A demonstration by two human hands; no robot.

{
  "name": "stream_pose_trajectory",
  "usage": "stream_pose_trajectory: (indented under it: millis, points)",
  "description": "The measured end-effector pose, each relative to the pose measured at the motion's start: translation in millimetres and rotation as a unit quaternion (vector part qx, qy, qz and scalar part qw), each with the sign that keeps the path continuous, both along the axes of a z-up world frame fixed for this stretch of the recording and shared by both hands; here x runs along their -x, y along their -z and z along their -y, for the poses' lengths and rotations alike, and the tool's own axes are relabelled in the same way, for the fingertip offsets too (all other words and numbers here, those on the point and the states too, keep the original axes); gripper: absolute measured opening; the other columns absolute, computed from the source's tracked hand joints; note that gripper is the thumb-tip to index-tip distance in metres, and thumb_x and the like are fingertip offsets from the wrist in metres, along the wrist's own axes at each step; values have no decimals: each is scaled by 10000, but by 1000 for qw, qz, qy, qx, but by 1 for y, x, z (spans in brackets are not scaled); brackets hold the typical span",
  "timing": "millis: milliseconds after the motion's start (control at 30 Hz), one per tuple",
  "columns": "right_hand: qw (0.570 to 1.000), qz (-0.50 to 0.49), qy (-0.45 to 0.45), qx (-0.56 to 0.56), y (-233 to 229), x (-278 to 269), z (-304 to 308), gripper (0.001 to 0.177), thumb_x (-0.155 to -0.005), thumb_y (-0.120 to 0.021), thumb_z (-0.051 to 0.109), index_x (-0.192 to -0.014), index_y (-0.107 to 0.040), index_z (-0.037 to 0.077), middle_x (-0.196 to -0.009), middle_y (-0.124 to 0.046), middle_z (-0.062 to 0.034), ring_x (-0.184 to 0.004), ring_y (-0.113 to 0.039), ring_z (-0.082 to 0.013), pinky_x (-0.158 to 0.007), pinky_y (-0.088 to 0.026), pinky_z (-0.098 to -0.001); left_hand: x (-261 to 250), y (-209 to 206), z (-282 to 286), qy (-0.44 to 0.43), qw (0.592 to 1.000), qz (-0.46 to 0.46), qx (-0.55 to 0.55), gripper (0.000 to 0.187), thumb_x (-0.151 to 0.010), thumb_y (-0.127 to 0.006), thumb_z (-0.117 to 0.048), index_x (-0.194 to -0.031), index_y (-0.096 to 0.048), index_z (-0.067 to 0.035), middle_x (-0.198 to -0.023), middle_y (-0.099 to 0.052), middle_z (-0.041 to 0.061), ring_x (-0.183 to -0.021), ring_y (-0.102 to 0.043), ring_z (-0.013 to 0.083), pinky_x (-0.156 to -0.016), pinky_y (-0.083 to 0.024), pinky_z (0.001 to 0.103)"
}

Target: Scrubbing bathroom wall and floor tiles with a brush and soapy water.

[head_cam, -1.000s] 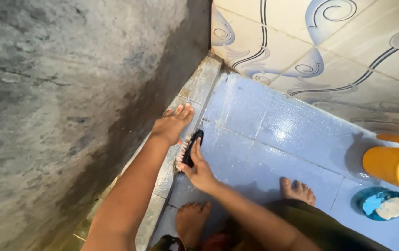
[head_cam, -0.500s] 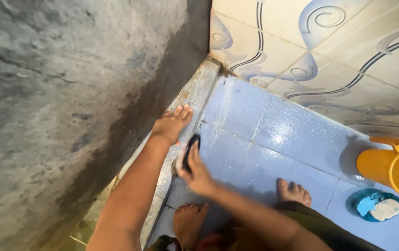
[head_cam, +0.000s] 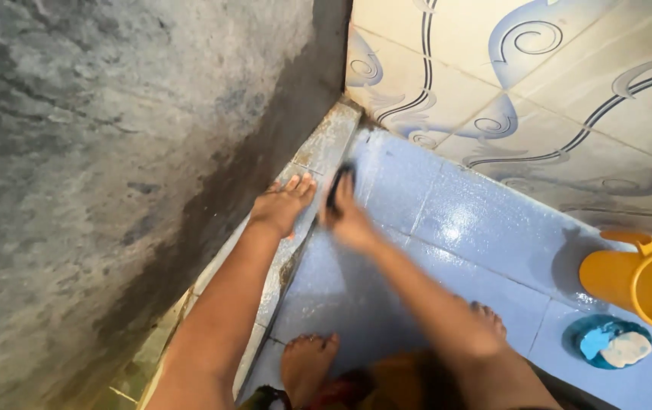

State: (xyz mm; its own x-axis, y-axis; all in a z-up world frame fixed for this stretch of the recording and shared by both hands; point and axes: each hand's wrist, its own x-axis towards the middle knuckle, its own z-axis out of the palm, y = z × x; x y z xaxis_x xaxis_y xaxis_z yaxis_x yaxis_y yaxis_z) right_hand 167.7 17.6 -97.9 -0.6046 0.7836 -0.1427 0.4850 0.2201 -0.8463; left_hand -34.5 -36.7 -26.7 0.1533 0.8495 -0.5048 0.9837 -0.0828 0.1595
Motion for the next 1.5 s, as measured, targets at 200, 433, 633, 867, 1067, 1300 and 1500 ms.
stream_pose_trajectory:
  millis: [200, 433, 633, 867, 1067, 1300, 1500]
  points:
    - [989, 109, -50, -83, -14, -7, 147, 839, -856, -638, 251, -1546, -275, -59, -1637, -141, -372, -1288, -491, -514, -1020, -488, -511, -4, 9, 5, -7, 1000, 7, -8, 1121, -711, -816, 9, -1609, -180, -203, -1719, -118, -23, -1562, -175, 168, -1240, -235, 357]
    - [915, 352, -11, -198, -23, 10, -15, 830, -849, -652, 393, -1557, -362, 73, -1671, -158, -221, -1124, -660, -363, -1003, -384, -584, -4, 2, 7, -15, 999, 10, -29, 1145, -689, -816, 32, -1607, -174, -203, -1704, -125, -38, -1552, -184, 163, -1238, -227, 384]
    - [886, 255, -44, -385, -31, -10, 57, 859, -711, -693, 312, -1481, -471, 4, -1629, -238, -252, -1196, -620, -359, -868, -434, -526, -5, -14, 3, -5, 999, 0, -35, 1151, -690, -841, 8, -1608, -178, -196, -1708, -128, -17, -1555, -185, 174, -1238, -229, 398]
    - [901, 315, -40, -294, -28, -1, 69, 772, -826, -681, 333, -1521, -474, 71, -1675, -271, -194, -965, -585, -490, -911, -486, -559, -14, 60, 3, -44, 994, 0, -98, 544, -1048, -438, -99, -1569, -309, -189, -1699, -219, 1, -1532, -269, 210, -1222, -271, 404]
    - [872, 357, -32, -334, -10, -3, -78, 807, -829, -686, 444, -1521, -403, 140, -1640, -217, -138, -1264, -553, -342, -1017, -371, -591, -24, 50, -7, -38, 995, -56, -67, 571, -1026, -369, -120, -1588, -270, -141, -1706, -175, 31, -1527, -274, 231, -1205, -281, 398]
    - [913, 247, -56, -320, -31, -11, 108, 822, -749, -692, 330, -1495, -474, 62, -1663, -233, -203, -1068, -561, -427, -888, -432, -534, -22, 44, -11, -23, 996, -69, -58, 592, -1012, -363, -114, -1594, -258, -138, -1691, -179, 55, -1517, -280, 247, -1193, -287, 402]
    - [909, 257, 33, -326, -27, 4, 29, 786, -784, -711, 355, -1498, -509, 98, -1670, -301, -107, -972, -552, -444, -880, -465, -555, -22, 60, -1, -55, 995, -48, -73, 551, -1038, -350, -108, -1586, -291, -109, -1703, -202, 75, -1529, -295, 269, -1179, -327, 387]
